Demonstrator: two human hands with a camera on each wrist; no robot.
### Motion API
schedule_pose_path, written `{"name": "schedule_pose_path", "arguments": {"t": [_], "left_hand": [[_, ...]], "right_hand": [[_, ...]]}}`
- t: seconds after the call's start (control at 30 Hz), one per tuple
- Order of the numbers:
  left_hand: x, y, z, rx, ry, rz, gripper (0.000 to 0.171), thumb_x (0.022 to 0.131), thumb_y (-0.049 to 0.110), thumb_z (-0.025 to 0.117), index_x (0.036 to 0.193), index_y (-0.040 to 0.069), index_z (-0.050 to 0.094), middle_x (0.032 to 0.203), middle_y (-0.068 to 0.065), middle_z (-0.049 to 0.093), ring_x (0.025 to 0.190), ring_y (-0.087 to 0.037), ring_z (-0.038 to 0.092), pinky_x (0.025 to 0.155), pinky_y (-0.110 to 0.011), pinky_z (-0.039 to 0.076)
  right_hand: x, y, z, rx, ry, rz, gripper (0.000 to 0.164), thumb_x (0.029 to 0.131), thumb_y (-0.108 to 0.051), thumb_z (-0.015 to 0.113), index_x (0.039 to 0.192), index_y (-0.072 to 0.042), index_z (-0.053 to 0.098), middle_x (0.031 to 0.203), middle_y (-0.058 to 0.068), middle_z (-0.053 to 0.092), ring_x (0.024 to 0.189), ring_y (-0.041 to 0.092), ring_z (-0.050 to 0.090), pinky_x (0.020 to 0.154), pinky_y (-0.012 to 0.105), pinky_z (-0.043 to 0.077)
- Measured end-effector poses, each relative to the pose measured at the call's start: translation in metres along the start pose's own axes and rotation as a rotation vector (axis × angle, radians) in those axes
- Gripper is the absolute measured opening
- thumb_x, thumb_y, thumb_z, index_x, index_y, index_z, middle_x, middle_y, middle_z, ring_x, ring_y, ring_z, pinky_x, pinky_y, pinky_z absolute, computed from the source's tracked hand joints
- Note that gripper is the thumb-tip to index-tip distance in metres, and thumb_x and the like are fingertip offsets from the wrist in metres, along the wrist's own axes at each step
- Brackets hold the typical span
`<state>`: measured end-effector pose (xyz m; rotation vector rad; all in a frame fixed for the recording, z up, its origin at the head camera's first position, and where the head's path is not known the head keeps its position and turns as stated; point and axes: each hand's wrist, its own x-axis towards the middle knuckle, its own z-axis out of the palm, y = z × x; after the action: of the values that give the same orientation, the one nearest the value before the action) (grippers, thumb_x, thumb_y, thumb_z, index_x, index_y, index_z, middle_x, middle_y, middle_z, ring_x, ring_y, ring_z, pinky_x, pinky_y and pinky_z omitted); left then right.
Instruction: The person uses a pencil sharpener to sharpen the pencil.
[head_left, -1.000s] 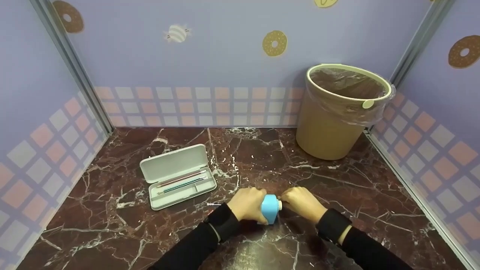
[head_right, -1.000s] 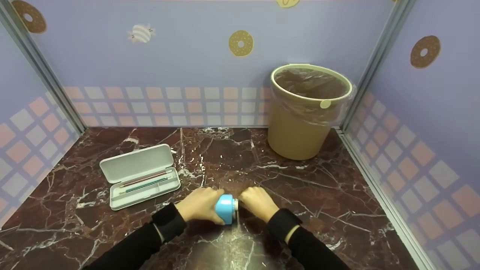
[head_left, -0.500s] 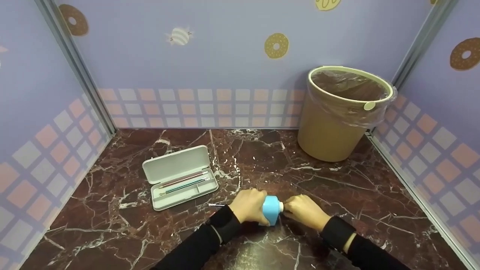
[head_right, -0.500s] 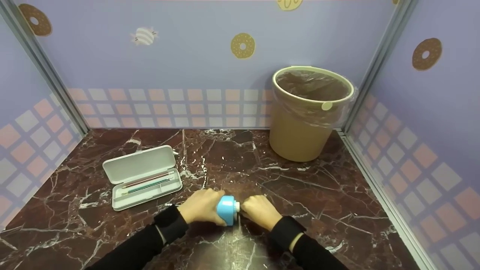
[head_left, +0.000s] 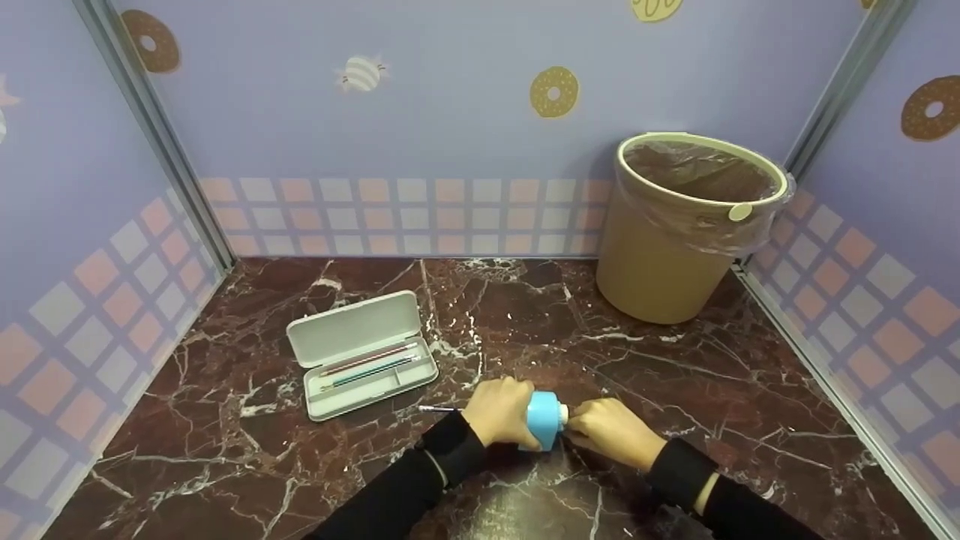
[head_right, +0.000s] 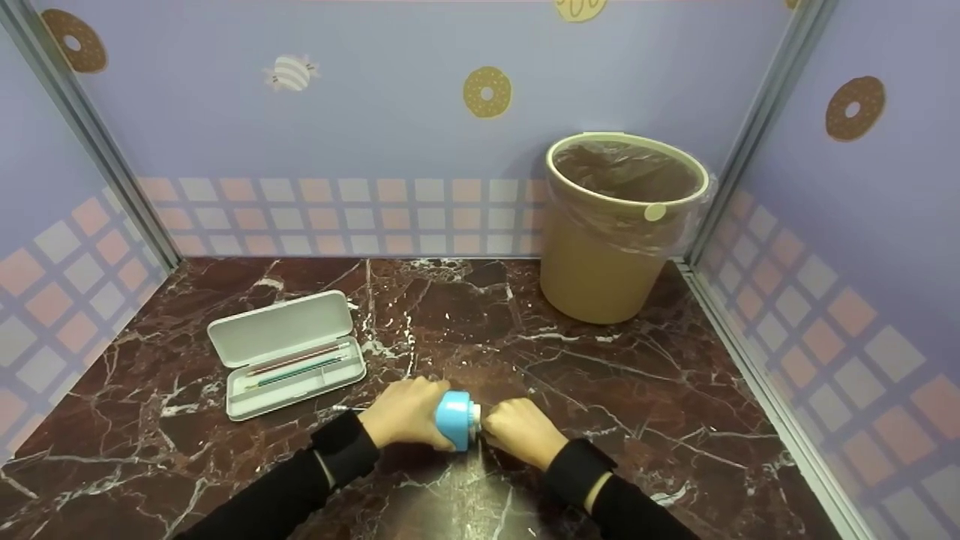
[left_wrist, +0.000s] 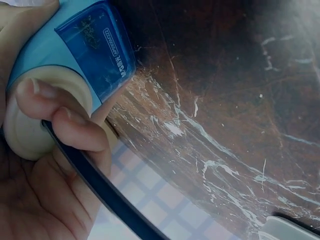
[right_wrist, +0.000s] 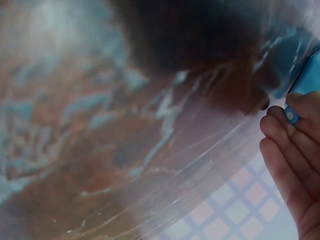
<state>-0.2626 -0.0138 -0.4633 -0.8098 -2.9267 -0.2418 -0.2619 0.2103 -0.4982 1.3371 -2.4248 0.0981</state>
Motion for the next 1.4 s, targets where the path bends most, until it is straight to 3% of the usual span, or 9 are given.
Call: {"name": "schedule_pose_path", "arguments": {"t": [0.3,0.53,0.7,0.9,1.4], "left_hand": [[-0.001,-0.001,0.004,0.014,0.013,0.001,0.058,0.055,0.053,0.093,0.09,0.013,0.069,0.079,-0.001,0.071,0.069,-0.018,0.067,0.057,-0.032,0.052],[0.001,0.0,0.002,0.017,-0.019,-0.024,0.058,0.055,0.053,0.093,0.091,0.014,0.069,0.081,0.0,0.071,0.07,-0.018,0.067,0.057,-0.03,0.05],[0.0,0.0,0.001,0.017,-0.015,-0.022,0.058,0.055,0.053,0.093,0.092,0.014,0.07,0.082,-0.001,0.072,0.07,-0.018,0.067,0.057,-0.031,0.051],[0.0,-0.002,0.003,0.021,-0.008,-0.027,0.059,0.054,0.053,0.093,0.091,0.014,0.071,0.083,-0.003,0.073,0.07,-0.02,0.068,0.056,-0.032,0.051],[0.004,-0.001,-0.004,-0.014,-0.085,-0.044,0.058,0.055,0.049,0.095,0.093,0.013,0.07,0.084,-0.002,0.072,0.071,-0.017,0.066,0.057,-0.031,0.051]], "right_hand": [[-0.005,-0.006,-0.002,0.02,0.004,-0.024,0.016,0.075,-0.011,0.086,0.076,-0.015,0.071,0.069,-0.005,0.068,0.059,0.008,0.062,0.054,0.026,0.049],[-0.007,-0.009,-0.005,0.045,-0.014,-0.022,0.014,0.075,-0.012,0.087,0.086,-0.014,0.078,0.075,-0.004,0.073,0.064,0.008,0.066,0.058,0.026,0.052],[-0.009,-0.012,-0.01,0.056,-0.01,-0.042,0.016,0.073,-0.014,0.088,0.084,-0.015,0.076,0.075,-0.006,0.073,0.066,0.007,0.067,0.059,0.025,0.052],[-0.009,-0.017,-0.015,0.047,0.058,-0.094,0.019,0.07,-0.014,0.087,0.076,-0.017,0.07,0.07,-0.009,0.068,0.062,0.004,0.062,0.056,0.023,0.048],[-0.005,-0.023,-0.038,0.048,0.192,-0.175,0.021,0.07,-0.016,0.089,0.072,-0.017,0.068,0.068,-0.012,0.068,0.059,0.002,0.058,0.055,0.015,0.046]]}}
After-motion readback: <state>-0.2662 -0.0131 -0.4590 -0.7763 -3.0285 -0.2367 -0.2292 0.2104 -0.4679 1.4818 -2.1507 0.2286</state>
